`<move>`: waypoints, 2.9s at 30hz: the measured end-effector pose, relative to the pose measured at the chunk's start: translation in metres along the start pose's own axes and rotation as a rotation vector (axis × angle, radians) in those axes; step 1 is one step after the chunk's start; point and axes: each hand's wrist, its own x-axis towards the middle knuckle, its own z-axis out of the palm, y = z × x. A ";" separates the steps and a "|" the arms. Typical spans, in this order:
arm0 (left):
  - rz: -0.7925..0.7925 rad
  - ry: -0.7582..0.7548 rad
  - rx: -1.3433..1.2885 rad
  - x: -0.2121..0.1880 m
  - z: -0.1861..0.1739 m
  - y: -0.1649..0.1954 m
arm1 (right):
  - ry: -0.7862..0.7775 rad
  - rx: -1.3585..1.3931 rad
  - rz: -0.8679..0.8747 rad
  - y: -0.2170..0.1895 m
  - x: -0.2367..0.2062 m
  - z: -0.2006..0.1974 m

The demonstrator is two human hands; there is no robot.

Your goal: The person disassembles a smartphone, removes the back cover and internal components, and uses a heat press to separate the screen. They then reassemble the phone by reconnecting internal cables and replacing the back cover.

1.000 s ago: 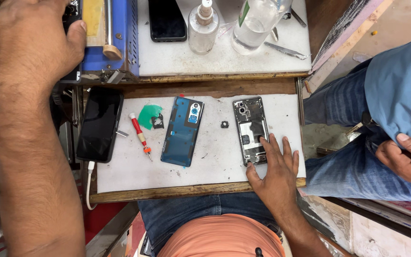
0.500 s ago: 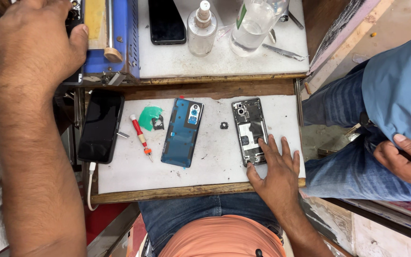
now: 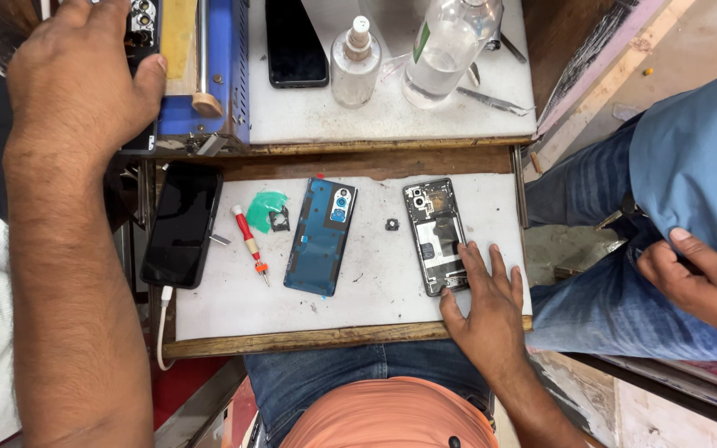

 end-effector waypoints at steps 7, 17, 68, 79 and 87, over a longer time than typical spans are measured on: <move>-0.038 -0.052 -0.061 0.002 -0.004 0.003 | 0.045 0.014 -0.015 0.003 0.001 0.005; -0.074 -0.131 -0.134 0.005 -0.018 0.010 | 0.023 0.012 -0.023 0.009 -0.001 0.006; -0.252 -0.539 -0.949 0.032 0.064 0.002 | 0.020 -0.058 -0.119 0.018 -0.047 0.008; -0.024 -0.319 -0.932 0.033 0.055 0.001 | -0.071 -0.175 -0.109 0.009 -0.044 0.003; -0.058 -0.263 -0.653 0.027 0.030 0.001 | -0.020 -0.141 -0.076 0.004 -0.045 0.011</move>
